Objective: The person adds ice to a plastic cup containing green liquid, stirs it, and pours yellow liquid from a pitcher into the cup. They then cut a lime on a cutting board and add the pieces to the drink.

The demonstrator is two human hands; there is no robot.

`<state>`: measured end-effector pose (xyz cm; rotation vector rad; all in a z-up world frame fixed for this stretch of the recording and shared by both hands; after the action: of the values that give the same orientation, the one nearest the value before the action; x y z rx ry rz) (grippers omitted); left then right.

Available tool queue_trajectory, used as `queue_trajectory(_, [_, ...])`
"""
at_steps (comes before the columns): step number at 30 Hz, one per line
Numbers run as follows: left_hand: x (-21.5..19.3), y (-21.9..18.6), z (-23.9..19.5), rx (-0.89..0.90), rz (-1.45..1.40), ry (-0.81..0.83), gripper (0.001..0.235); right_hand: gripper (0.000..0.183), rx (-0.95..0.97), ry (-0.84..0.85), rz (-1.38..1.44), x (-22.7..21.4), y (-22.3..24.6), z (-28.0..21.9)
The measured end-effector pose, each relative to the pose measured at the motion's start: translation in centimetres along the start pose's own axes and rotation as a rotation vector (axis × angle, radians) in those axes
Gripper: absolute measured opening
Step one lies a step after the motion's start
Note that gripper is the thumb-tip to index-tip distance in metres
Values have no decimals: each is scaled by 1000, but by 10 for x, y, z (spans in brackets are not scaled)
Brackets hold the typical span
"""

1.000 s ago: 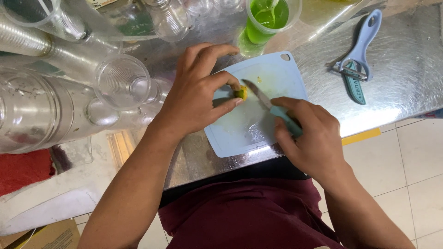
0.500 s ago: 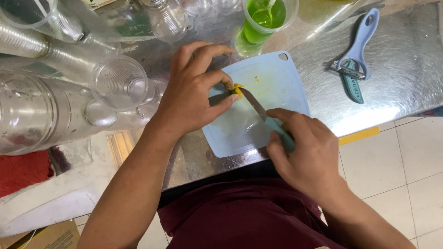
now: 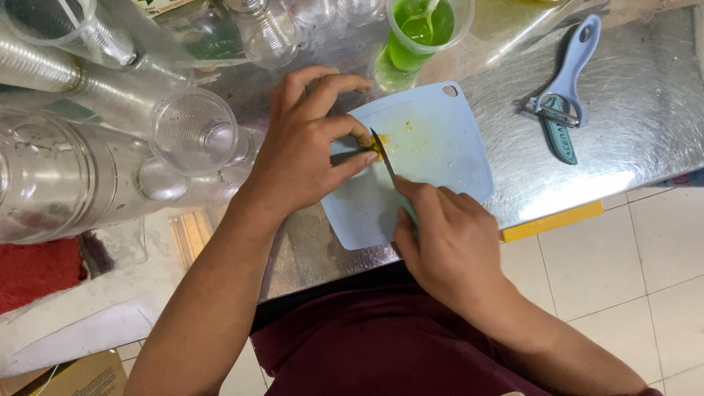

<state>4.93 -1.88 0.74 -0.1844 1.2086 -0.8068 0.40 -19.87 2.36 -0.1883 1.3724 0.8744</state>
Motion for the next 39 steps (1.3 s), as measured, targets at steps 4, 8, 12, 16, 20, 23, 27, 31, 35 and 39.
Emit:
queue_trajectory(4, [0,2,-1,-23,38,24,22,26,-27,16,-38,9,5,1])
queue_trajectory(8, [-2,1,-2,-8,89,0,25,26,-10,57,-48,7,7,-4])
queue_trajectory(12, [-1,1,-1,0,100,-7,25,24,-44,66,-23,5,8,-7])
queue_trajectory(16, [0,2,-1,-22,77,22,23,26,-43,13,-12,9,5,3])
queue_trajectory(20, [-1,1,-1,-29,94,16,21,31,-56,-6,-24,13,4,7])
queue_trajectory(23, [-2,0,-1,-35,93,1,22,32,-51,23,-46,10,5,-5])
queue_trajectory(27, [0,2,-1,-17,110,5,21,34,-70,11,1,8,4,-7])
queue_trajectory(31, [-2,2,0,-25,91,19,22,35,-22,32,64,16,-1,7])
queue_trajectory(35, [-2,1,0,-35,103,0,22,38,-26,9,46,14,-1,5])
queue_trajectory(39, [1,4,-1,-45,128,2,21,40,-28,38,26,13,-2,-8])
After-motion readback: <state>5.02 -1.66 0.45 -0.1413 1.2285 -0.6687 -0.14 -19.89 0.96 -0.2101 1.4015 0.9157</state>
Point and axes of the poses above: each hand's wrist, its own z-axis towards the middle knuckle, its own x-axis out of the palm, y = z × x, the point moved 6 cm from there along z, towards the middle knuckle, and after that the axes turned 1 degree about z, right-handed, at the moved point
